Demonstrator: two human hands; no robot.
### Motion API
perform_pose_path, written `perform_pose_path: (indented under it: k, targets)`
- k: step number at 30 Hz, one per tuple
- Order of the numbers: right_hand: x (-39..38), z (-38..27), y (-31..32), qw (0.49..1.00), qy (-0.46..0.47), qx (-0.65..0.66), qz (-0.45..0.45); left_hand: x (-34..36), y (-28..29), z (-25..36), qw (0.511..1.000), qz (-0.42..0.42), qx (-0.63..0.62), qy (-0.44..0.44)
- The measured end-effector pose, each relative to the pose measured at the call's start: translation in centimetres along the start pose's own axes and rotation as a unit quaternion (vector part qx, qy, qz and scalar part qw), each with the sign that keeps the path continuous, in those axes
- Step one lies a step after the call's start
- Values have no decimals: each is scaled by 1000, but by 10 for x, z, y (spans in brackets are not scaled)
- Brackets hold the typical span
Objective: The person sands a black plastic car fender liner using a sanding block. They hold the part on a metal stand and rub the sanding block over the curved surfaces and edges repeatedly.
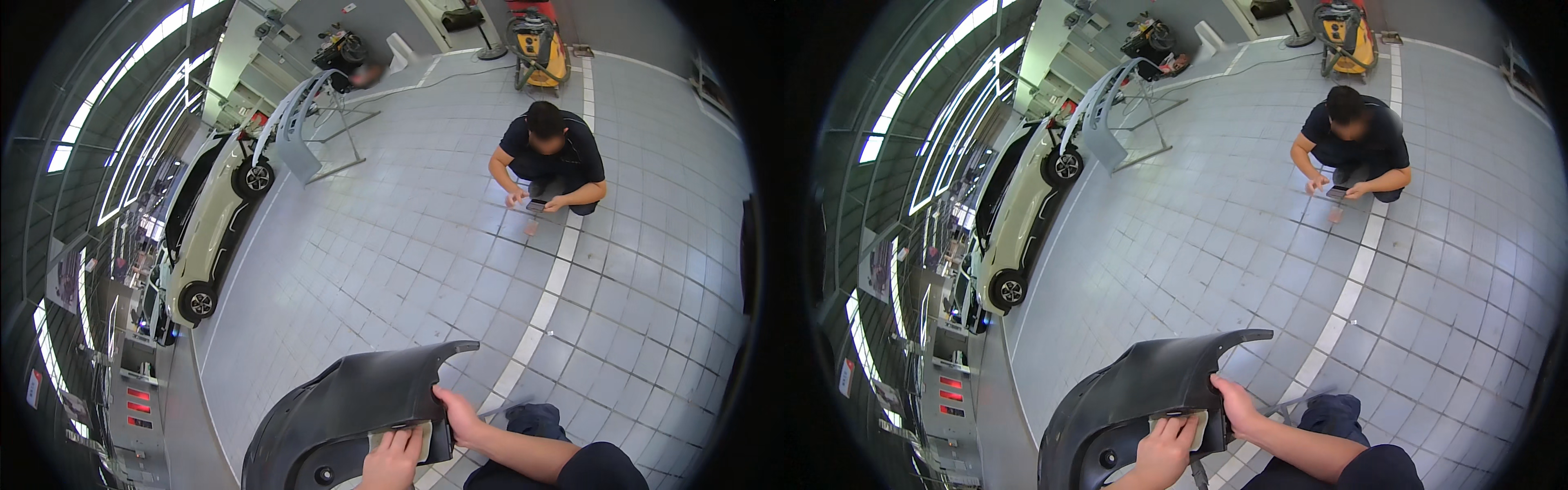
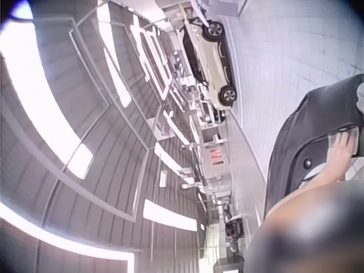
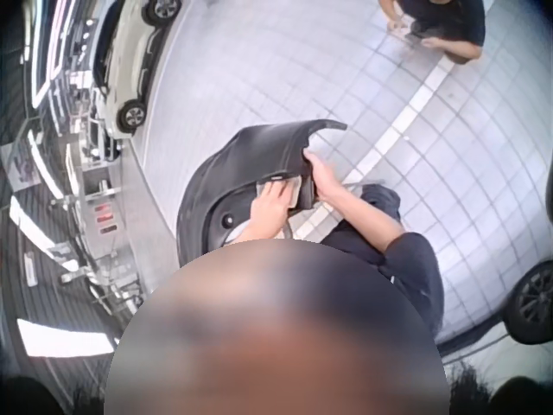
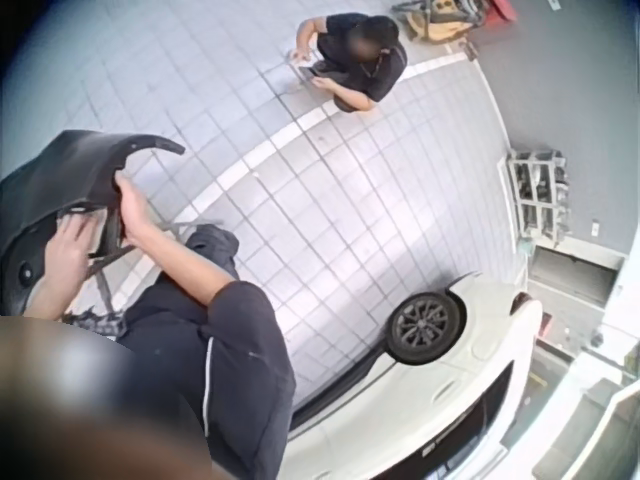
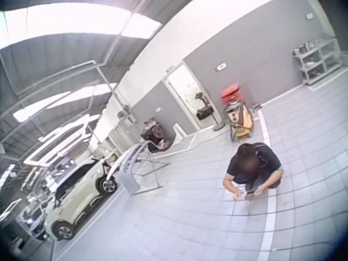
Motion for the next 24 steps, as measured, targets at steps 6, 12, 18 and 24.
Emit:
perform_pose_path:
  k: [6, 12, 18, 24]
  targets:
    - [0, 1, 0, 999, -25, 23, -37, 13, -12, 15, 998, 0, 46, -44]
    - [3, 3, 1, 996, -58, 41, -45, 13, -15, 15, 998, -30, 35, -41]
    - [7, 6, 0, 998, -46, 22, -29, -9, -6, -7, 999, -9, 15, 37]
    - [2, 2, 4, 996, -49, 57, -56, 20, -15, 20, 999, 25, 8, -31]
Point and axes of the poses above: each hand's wrist, its own x-axis towards the middle knuckle, its own y-axis out of the back of the hand, z = x × y, the point moved 3 cm from there along x, towards the middle knuckle, and after that the axes turned 14 degrees about -y, right-handed, at the moved point
